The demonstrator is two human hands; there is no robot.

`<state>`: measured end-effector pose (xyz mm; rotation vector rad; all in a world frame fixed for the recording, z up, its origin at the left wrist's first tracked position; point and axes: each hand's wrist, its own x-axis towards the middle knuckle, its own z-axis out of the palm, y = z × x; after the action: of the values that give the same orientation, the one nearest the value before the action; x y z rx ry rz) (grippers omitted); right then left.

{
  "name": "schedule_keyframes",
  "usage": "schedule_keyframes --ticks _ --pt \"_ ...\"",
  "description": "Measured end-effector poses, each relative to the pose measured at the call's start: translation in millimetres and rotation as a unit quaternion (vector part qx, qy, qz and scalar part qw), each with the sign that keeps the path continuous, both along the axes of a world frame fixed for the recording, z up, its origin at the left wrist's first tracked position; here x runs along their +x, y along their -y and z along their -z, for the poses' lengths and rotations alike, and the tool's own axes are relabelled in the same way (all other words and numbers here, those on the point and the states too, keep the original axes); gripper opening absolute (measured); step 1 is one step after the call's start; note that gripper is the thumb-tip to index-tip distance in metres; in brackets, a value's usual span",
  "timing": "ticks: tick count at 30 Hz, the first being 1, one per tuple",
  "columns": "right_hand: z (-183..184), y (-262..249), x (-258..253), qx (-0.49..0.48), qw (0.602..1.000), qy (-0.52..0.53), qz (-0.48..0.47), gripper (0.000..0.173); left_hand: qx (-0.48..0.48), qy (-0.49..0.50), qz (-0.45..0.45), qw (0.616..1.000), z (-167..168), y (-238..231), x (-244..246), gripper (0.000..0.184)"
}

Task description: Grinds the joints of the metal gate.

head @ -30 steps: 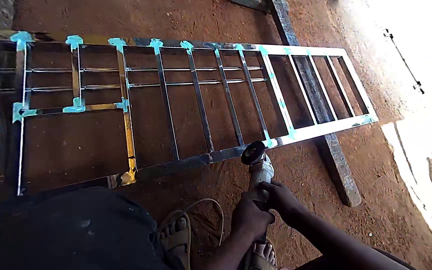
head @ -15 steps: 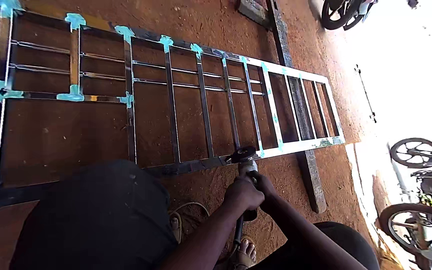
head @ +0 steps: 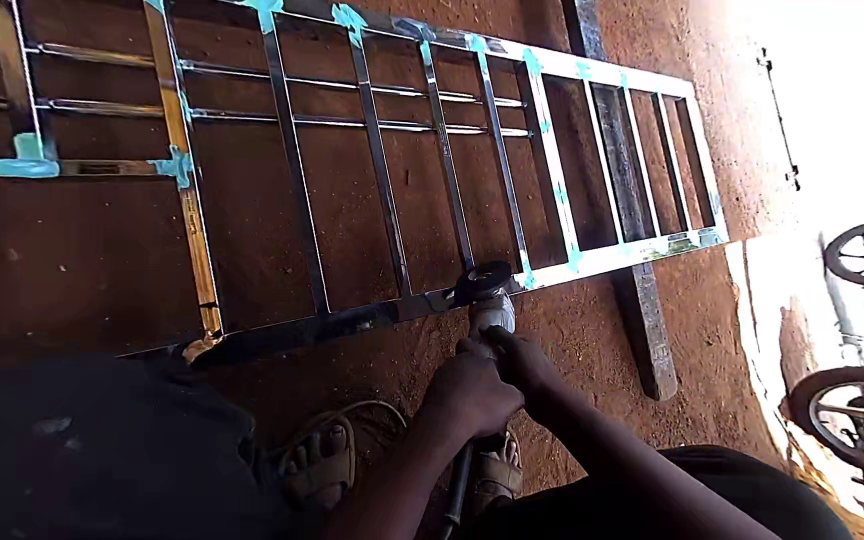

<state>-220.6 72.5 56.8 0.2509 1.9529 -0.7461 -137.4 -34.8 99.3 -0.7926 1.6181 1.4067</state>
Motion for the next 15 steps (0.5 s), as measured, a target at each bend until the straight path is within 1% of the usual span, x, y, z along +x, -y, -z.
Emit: schedule_keyframes --ticks 3,5,8,10,12,14,15 --pt "-2.8 -1.8 6.2 0.016 0.999 0.004 0.035 0.035 0.022 0.013 0.024 0.999 0.3 -5.1 2.2 0.084" --pt "-5.9 -7.3 8.4 0.004 0.999 0.018 0.051 0.035 0.030 0.020 0.028 0.999 0.5 -9.0 2.5 0.086" --pt "-4.2 -8.6 3.8 -0.044 0.997 0.046 0.052 0.038 0.010 0.028 0.002 1.000 4.6 -11.7 0.2 0.085" --pt "0.6 -7.9 -2.9 -0.061 0.996 0.050 0.035 0.041 -0.009 0.031 -0.037 0.999 10.1 -13.5 -2.8 0.083" --pt "3.3 -9.9 -6.2 -0.072 0.996 0.048 0.028 0.043 -0.018 0.032 -0.058 0.998 14.0 -16.9 -5.1 0.084" --pt "1.9 -14.3 -6.1 -0.075 0.995 0.059 0.041 0.040 -0.014 0.032 -0.061 0.998 12.3 -23.0 -5.7 0.088" --pt "-0.6 -16.1 -5.6 -0.075 0.994 0.063 0.050 0.037 -0.006 0.028 -0.059 0.998 10.0 -25.3 -5.4 0.093"
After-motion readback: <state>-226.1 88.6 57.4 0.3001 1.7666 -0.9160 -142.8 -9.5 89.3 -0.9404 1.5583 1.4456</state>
